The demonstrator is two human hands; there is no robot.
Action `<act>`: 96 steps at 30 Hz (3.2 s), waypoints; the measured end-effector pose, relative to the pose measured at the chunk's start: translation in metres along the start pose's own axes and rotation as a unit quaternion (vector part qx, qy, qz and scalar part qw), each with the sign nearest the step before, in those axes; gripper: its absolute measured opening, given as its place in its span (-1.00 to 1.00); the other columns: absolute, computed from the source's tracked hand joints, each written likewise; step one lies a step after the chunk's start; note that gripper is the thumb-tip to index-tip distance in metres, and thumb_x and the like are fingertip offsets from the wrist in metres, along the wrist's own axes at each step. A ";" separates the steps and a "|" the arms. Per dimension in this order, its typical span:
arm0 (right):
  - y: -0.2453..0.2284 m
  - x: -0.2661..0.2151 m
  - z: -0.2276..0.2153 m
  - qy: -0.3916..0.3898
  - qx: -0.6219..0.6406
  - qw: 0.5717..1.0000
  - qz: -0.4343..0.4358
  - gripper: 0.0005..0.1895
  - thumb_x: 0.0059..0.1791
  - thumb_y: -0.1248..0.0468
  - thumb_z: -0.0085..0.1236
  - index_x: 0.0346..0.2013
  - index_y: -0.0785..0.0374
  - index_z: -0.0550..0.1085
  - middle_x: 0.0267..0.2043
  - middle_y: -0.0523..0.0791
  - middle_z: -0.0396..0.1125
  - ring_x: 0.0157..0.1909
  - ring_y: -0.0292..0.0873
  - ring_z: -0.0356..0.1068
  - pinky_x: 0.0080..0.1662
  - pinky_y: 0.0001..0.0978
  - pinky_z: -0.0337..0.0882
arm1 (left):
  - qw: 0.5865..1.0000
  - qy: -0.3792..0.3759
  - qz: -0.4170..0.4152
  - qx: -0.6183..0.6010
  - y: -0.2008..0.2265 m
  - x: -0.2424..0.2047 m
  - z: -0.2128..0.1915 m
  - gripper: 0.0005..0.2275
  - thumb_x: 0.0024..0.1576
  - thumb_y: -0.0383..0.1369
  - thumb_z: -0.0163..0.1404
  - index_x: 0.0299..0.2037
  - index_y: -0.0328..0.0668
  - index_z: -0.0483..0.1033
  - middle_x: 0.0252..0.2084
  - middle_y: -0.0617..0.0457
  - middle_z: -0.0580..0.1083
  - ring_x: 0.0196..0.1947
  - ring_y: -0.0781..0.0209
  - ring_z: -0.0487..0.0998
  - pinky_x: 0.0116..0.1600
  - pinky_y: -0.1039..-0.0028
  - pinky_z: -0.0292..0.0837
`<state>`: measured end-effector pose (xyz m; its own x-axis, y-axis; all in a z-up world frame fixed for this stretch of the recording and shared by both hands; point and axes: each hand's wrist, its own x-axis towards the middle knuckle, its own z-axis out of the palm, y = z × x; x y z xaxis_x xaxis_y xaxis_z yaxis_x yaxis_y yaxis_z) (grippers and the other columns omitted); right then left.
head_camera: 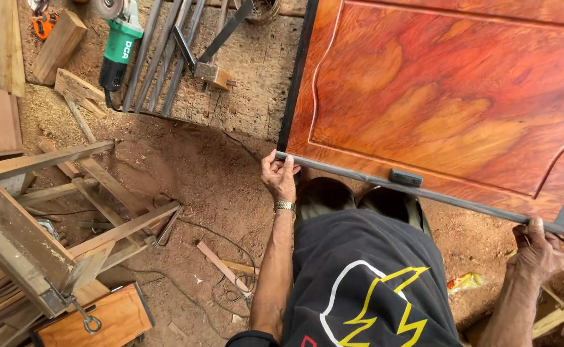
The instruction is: The person files a long metal bar with a hand file, then measures the bar with a tape measure and sorts through metal strips on the workbench. They align a strip along the edge of a finished cabinet door and begin drilling it in place with a power drill.
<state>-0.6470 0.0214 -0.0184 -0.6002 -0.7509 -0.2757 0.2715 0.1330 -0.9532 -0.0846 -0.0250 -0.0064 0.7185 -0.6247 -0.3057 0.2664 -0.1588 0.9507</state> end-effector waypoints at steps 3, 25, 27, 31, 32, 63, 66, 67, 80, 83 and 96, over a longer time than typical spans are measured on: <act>0.000 0.003 0.000 -0.012 0.000 1.000 0.009 -0.28 0.15 0.65 0.17 0.37 0.19 -0.05 -0.06 0.15 0.39 -0.16 -0.06 0.46 -0.12 -0.21 0.57 | 1.000 -0.008 -0.015 -0.023 0.002 0.006 -0.004 -0.60 0.13 -0.47 0.18 0.13 -0.39 0.34 -0.21 -0.11 0.55 -0.29 0.16 0.65 -0.24 0.33 0.72; 0.002 0.017 0.025 -0.037 -0.063 0.996 -0.043 -0.52 0.15 0.52 0.16 0.25 0.31 0.13 -0.03 0.04 0.38 -0.22 -0.13 0.47 -0.15 -0.25 0.60 | 0.986 0.094 -0.089 -0.104 0.060 0.026 -0.064 -0.74 0.14 -0.39 0.12 -0.01 -0.26 0.42 -0.27 -0.14 0.58 -0.45 0.08 0.65 -0.47 0.29 0.65; 0.013 0.010 0.087 -0.063 -0.051 0.995 -0.057 -0.56 0.16 0.51 0.13 0.23 0.30 0.14 -0.04 0.00 0.36 -0.23 -0.15 0.45 -0.16 -0.28 0.59 | 0.983 0.096 -0.085 -0.129 0.053 0.061 -0.105 -0.77 0.19 -0.34 0.09 -0.03 -0.25 0.42 -0.27 -0.13 0.59 -0.44 0.06 0.66 -0.47 0.26 0.65; 0.000 -0.016 0.290 -0.114 -0.032 0.988 -0.098 -0.63 0.18 0.47 0.06 0.21 0.30 0.16 -0.06 -0.07 0.33 -0.24 -0.21 0.41 -0.17 -0.32 0.58 | 0.965 0.154 -0.084 -0.197 0.025 0.158 -0.161 -0.81 0.25 -0.31 0.06 -0.05 -0.22 0.42 -0.26 -0.15 0.57 -0.39 0.01 0.65 -0.39 0.20 0.67; -0.014 -0.039 0.349 -0.130 -0.035 0.985 -0.106 -0.64 0.18 0.47 0.05 0.20 0.29 0.16 -0.07 -0.09 0.32 -0.25 -0.22 0.40 -0.17 -0.33 0.58 | 0.956 0.189 -0.095 -0.204 0.023 0.175 -0.173 -0.82 0.25 -0.31 0.06 -0.06 -0.21 0.42 -0.25 -0.13 0.56 -0.37 0.02 0.64 -0.37 0.19 0.68; 0.087 -0.190 0.600 -0.237 -0.283 0.929 0.016 -0.70 0.20 0.21 0.22 -0.03 0.48 0.48 -0.22 -0.09 0.46 -0.17 -0.29 0.50 -0.13 -0.50 0.51 | 0.691 0.250 0.427 0.527 0.247 0.727 -0.324 -0.33 -0.10 -0.12 0.32 0.20 -0.22 0.37 -0.07 -0.21 0.52 -0.14 -0.15 0.56 -0.14 0.13 0.51; 0.070 -0.215 0.538 -0.163 -0.320 0.932 -0.060 -0.73 0.26 0.29 0.22 -0.08 0.52 0.42 -0.20 -0.05 0.44 -0.24 -0.27 0.47 -0.12 -0.49 0.49 | 0.851 0.021 0.241 0.466 0.209 0.790 -0.328 -0.35 -0.14 -0.39 0.38 0.21 -0.17 0.41 -0.08 -0.18 0.50 -0.12 -0.12 0.54 -0.06 0.13 0.50; 0.054 -0.231 0.533 -0.136 -0.338 0.930 -0.056 -0.75 0.25 0.30 0.21 -0.08 0.51 0.43 -0.21 -0.04 0.45 -0.23 -0.26 0.47 -0.10 -0.46 0.49 | 0.876 0.068 0.240 0.412 0.198 0.811 -0.324 -0.48 -0.18 -0.49 0.40 0.01 -0.21 0.50 -0.18 -0.04 0.54 -0.21 0.06 0.55 -0.13 0.20 0.55; 0.009 -0.309 0.553 -0.067 -0.510 0.837 -0.184 -0.76 -0.02 0.24 0.34 -0.11 0.23 0.56 -0.29 -0.10 0.49 -0.26 -0.22 0.49 -0.15 -0.36 0.49 | 0.948 0.003 0.143 -0.284 0.284 0.706 -0.371 -0.40 0.09 0.12 0.11 0.13 -0.23 0.48 0.05 -0.17 0.56 -0.43 0.08 0.50 -0.39 0.44 0.38; -0.011 -0.326 0.618 -0.293 -0.478 0.820 -0.116 -0.69 -0.10 0.15 0.34 -0.11 0.16 0.54 -0.27 -0.09 0.53 -0.28 -0.18 0.56 -0.23 -0.32 0.56 | 0.867 -0.064 -0.048 -0.492 0.206 0.641 -0.406 -0.45 0.17 0.18 -0.08 0.21 0.01 0.42 0.08 0.03 0.49 -0.20 0.12 0.51 -0.31 0.49 0.33; -0.034 -0.343 0.566 -0.321 -0.324 0.889 0.028 -0.74 -0.13 0.19 0.38 -0.21 0.23 0.61 -0.38 -0.15 0.57 -0.40 -0.31 0.54 -0.32 -0.44 0.55 | 0.809 -0.541 0.048 0.224 0.247 0.167 -0.081 -0.69 -0.12 -0.41 0.10 -0.15 -0.32 0.52 -0.28 -0.14 0.57 -0.24 -0.01 0.67 -0.08 0.30 0.59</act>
<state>-0.0248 -0.0922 0.1786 0.0109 -0.9181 -0.3961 -0.3279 0.3709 -0.8689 0.1535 -0.1063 0.1733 -0.3259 -0.9158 -0.2348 -0.1904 -0.1797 0.9651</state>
